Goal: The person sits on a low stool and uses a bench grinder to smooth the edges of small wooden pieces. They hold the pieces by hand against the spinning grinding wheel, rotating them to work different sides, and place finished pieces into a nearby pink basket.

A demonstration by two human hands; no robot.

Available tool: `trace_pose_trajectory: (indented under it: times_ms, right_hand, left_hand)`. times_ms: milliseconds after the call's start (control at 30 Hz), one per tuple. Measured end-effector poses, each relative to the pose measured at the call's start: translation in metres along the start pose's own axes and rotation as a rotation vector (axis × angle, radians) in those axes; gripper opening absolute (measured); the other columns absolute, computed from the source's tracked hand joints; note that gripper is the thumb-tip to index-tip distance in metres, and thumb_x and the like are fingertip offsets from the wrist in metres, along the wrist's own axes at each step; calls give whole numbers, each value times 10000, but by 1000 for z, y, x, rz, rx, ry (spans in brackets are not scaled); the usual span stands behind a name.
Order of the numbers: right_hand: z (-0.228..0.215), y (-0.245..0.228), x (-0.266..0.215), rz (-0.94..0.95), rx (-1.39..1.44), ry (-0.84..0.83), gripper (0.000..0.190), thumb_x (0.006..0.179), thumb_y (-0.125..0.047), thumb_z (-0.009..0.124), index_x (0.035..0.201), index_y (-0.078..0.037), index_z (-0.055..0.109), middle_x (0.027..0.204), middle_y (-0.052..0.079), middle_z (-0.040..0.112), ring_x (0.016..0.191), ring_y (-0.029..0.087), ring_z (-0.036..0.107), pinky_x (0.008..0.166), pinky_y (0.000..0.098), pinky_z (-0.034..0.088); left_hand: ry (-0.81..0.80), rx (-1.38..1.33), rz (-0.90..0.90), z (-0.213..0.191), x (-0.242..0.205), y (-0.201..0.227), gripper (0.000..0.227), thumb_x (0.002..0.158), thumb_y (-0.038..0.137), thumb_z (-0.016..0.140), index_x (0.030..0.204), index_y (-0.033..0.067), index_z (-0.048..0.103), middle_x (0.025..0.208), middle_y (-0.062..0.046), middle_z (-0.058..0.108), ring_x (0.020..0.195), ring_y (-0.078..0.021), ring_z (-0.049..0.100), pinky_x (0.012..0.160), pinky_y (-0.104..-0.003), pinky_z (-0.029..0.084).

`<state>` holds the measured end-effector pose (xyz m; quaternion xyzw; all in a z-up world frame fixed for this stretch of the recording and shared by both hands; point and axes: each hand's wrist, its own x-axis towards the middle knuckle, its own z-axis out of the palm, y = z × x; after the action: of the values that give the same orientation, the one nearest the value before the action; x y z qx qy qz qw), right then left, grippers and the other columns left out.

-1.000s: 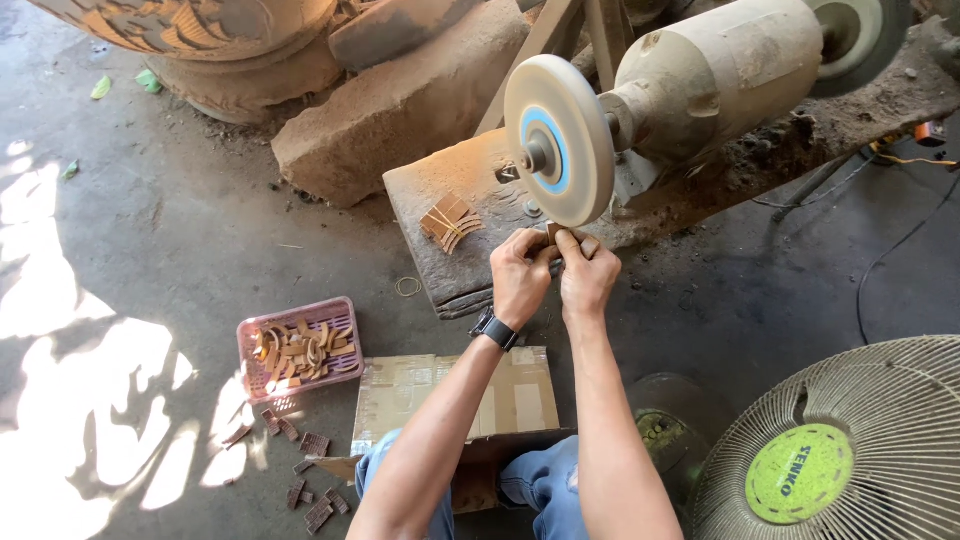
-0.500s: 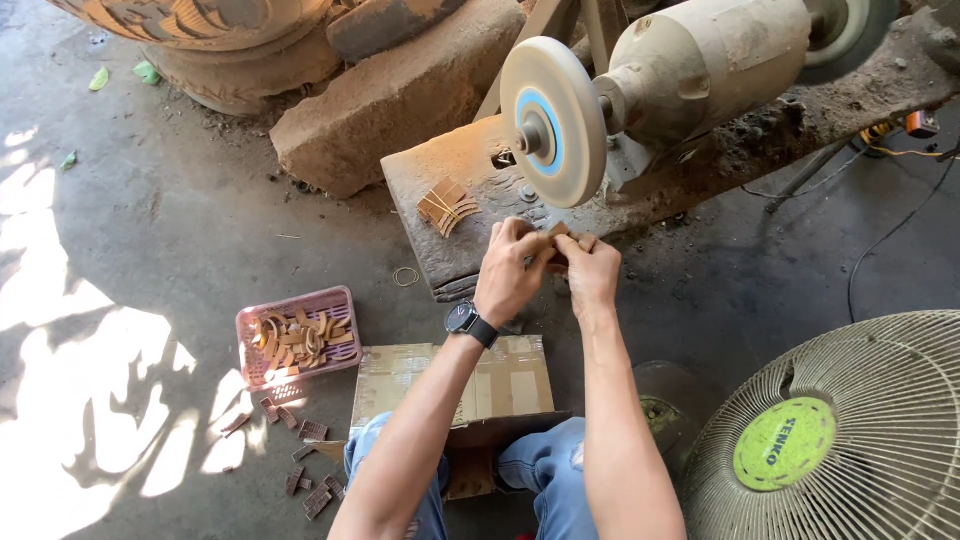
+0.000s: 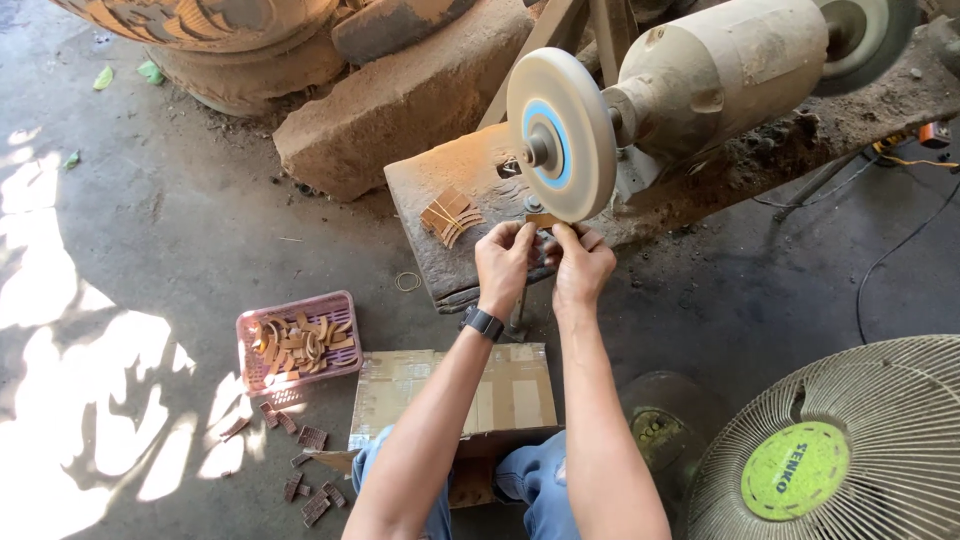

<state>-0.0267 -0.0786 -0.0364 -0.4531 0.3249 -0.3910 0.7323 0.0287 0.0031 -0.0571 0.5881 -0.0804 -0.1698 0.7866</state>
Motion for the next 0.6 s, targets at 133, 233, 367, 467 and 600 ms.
trace_pose_trajectory:
  times_ms: [133, 233, 367, 467, 600]
  right_hand:
    - [5, -30, -9, -107, -32, 41, 148, 890, -11, 774, 845, 12, 635, 719, 76, 670, 541, 125, 618, 466, 258, 467]
    - [6, -49, -14, -181, -77, 68, 125, 905, -1, 751, 859, 9, 635, 677, 77, 640, 506, 115, 584, 437, 258, 440]
    - [11, -47, -16, -196, -80, 96, 62, 898, 2, 716, 901, -1, 654, 695, 51, 633, 509, 95, 570, 428, 255, 432]
    - [9, -22, -12, -126, -41, 68, 60, 894, -8, 721, 896, -5, 661, 725, 39, 644, 524, 92, 574, 431, 256, 428]
    - [13, -6, -14, 43, 3, -11, 91, 882, -24, 747, 861, -17, 659, 749, 39, 675, 552, 102, 600, 447, 258, 442]
  left_hand:
    - [-63, -128, -61, 18, 5, -8, 211, 982, 170, 712, 967, -41, 707, 804, -62, 731, 645, -80, 624, 580, -249, 525]
    - [-123, -235, -179, 29, 3, -10, 200, 979, 160, 712, 977, -40, 695, 812, -72, 726, 631, -94, 623, 571, -259, 529]
    - [-140, -290, -179, 25, -2, -7, 182, 978, 146, 716, 985, -34, 688, 830, -73, 726, 650, -94, 629, 592, -259, 543]
    - [-109, -245, -99, 7, -6, -4, 174, 978, 138, 721, 972, -31, 679, 829, -65, 718, 673, -94, 642, 612, -263, 555]
    - [-21, -13, 97, -15, -13, 7, 156, 974, 115, 741, 963, -32, 693, 836, -47, 710, 719, -73, 634, 657, -252, 558]
